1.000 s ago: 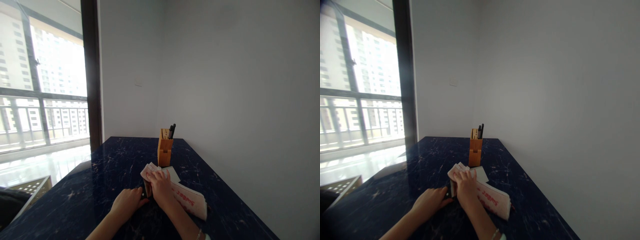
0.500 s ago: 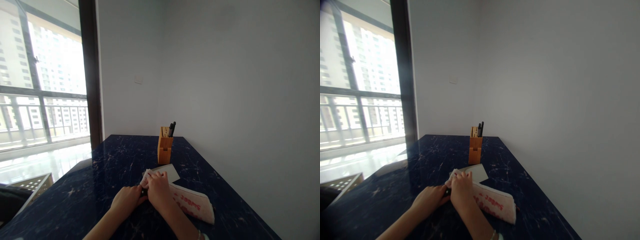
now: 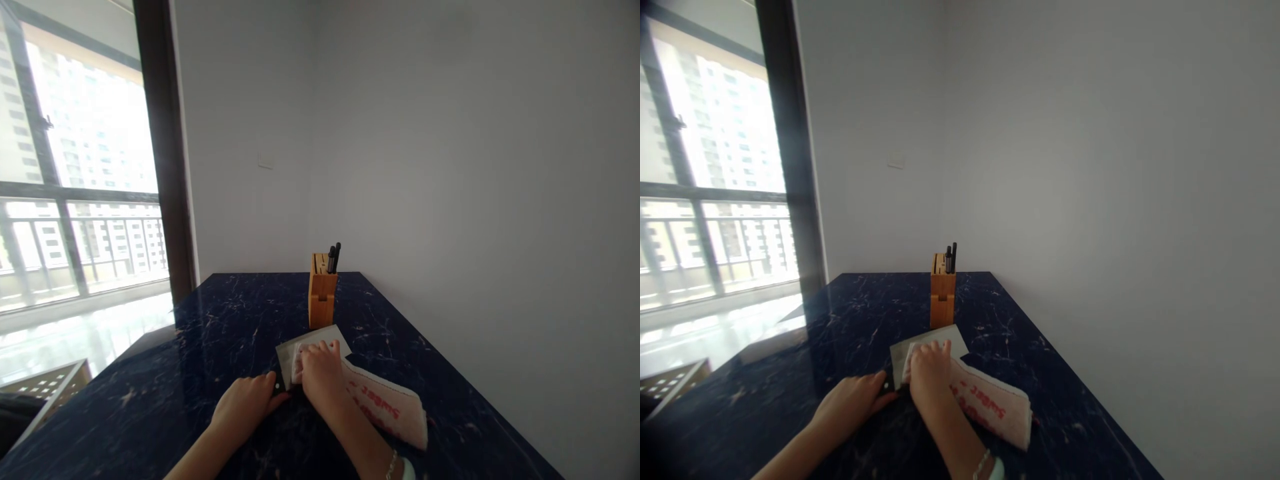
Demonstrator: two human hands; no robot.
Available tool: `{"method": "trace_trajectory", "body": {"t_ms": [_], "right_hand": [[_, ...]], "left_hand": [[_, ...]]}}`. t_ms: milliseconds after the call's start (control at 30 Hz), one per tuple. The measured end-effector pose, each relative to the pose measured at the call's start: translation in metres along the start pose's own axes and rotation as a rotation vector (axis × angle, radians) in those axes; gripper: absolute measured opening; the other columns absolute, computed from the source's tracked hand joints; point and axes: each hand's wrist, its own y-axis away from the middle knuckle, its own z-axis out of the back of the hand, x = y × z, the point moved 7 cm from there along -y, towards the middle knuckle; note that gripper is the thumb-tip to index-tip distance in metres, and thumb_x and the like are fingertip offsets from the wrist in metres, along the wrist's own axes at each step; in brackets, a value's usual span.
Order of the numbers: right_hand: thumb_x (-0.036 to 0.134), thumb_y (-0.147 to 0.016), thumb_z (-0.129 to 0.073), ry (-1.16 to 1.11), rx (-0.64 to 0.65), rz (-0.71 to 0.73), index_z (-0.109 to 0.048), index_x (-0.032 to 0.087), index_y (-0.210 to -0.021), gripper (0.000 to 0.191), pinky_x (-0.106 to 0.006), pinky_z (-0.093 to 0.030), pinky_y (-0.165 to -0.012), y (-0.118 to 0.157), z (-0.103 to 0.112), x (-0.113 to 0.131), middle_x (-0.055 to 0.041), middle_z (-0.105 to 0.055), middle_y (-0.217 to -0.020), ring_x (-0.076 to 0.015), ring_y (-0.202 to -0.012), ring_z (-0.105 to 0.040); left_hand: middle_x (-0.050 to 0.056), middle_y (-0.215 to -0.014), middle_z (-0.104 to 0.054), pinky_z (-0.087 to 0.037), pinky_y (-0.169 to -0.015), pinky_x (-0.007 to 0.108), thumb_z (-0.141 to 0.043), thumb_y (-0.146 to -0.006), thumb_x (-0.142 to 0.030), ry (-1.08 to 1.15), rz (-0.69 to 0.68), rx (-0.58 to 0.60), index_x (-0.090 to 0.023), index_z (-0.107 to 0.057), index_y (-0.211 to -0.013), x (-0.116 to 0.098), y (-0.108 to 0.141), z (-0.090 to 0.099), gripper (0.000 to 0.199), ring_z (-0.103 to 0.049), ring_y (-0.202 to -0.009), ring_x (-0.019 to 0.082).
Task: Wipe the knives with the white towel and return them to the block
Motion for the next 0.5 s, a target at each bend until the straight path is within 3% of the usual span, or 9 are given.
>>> {"method": "trace_trajectory", "body": {"t_ms": [167,267,367,500], "right_hand": [[0.014,-0.084,-0.035,0.052,-0.056,-0.203,-0.059,0.019,-0.086,0.025,-0.042,-0.023,-0.085,-0.006,-0.004,-0.048,-0.0061,-0.062,-0.089,-0.0218,-0.089,-0.049],[0.011,-0.085,-0.029,0.067,-0.119,-0.248,-0.054,0.020,-0.102,0.031,-0.042,-0.022,-0.086,-0.007,-0.009,-0.058,-0.0086,-0.059,-0.100,-0.0223,-0.096,-0.047],[0.012,-0.085,-0.031,0.019,-0.165,-0.151,-0.050,0.022,-0.109,0.032,-0.041,-0.020,-0.089,-0.006,-0.011,-0.038,-0.0072,-0.057,-0.105,-0.0211,-0.100,-0.045],[0.017,-0.086,-0.033,-0.092,-0.114,0.106,-0.047,0.028,-0.114,0.033,-0.039,-0.016,-0.094,-0.003,-0.011,0.006,-0.0028,-0.055,-0.110,-0.0174,-0.103,-0.044]], "left_hand": [[0.009,-0.077,-0.068,-0.048,-0.059,0.039,-0.027,-0.082,-0.056,0.005,0.004,0.004,-0.018,-0.057,-0.086,0.000,0.000,-0.001,0.049,-0.064,-0.070,0.030],[0.010,-0.078,-0.068,-0.047,-0.061,0.037,-0.028,-0.083,-0.055,0.008,0.023,0.016,-0.017,-0.058,-0.088,0.000,0.000,0.000,0.049,-0.064,-0.072,0.029],[0.010,-0.080,-0.068,-0.047,-0.063,0.036,-0.029,-0.082,-0.054,0.021,0.042,0.029,-0.017,-0.058,-0.089,0.001,0.000,0.001,0.048,-0.064,-0.073,0.028],[0.010,-0.082,-0.068,-0.046,-0.063,0.036,-0.030,-0.083,-0.053,0.031,0.047,0.037,-0.017,-0.058,-0.089,0.000,0.001,0.002,0.046,-0.064,-0.074,0.028]]}}
